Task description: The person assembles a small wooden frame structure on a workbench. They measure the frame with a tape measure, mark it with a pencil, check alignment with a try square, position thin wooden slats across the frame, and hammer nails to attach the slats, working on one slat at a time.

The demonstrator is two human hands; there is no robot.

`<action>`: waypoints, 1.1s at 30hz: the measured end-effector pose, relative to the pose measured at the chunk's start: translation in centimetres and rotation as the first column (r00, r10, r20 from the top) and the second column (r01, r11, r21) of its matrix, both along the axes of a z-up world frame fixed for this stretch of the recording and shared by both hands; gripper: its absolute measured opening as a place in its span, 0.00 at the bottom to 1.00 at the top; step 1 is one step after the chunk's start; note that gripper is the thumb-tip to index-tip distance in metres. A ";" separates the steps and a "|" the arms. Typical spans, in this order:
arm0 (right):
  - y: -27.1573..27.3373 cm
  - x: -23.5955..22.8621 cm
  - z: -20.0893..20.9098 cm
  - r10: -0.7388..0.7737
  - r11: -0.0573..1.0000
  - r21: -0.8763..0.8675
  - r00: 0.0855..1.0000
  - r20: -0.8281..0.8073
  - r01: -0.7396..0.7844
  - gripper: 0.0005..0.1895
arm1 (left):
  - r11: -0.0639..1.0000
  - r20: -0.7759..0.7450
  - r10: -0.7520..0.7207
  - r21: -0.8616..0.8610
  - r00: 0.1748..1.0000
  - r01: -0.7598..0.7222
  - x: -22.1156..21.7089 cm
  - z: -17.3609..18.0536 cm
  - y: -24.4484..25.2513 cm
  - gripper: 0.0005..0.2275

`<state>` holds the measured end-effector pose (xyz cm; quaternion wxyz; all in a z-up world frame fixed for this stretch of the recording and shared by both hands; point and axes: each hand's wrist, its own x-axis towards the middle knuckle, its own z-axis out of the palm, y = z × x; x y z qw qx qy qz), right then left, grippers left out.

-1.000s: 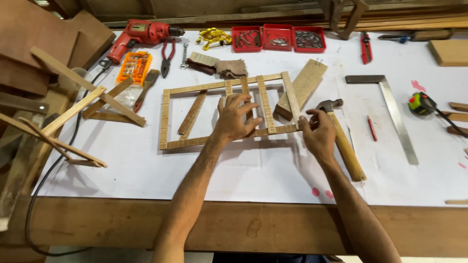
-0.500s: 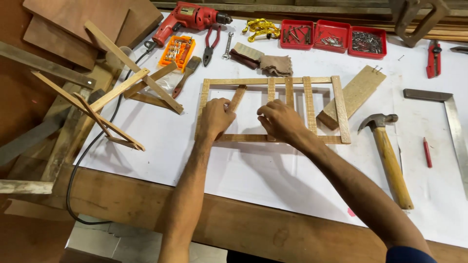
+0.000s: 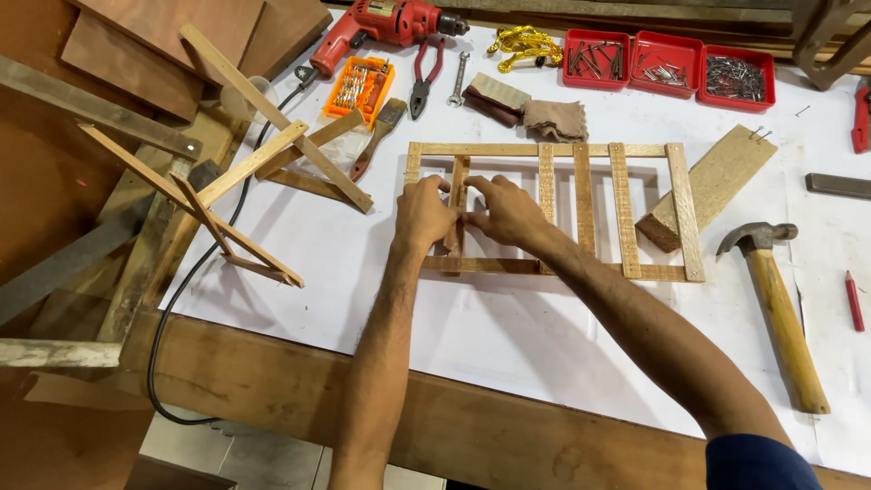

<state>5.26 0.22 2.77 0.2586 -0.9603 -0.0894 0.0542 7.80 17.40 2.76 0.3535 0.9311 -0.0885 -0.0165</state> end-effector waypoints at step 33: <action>-3.6 -0.2 3.2 -0.096 0.922 0.385 0.946 0.309 -0.033 0.16 | 0.990 -0.184 -0.120 0.048 0.976 0.131 -2.2 5.4 -0.9 0.16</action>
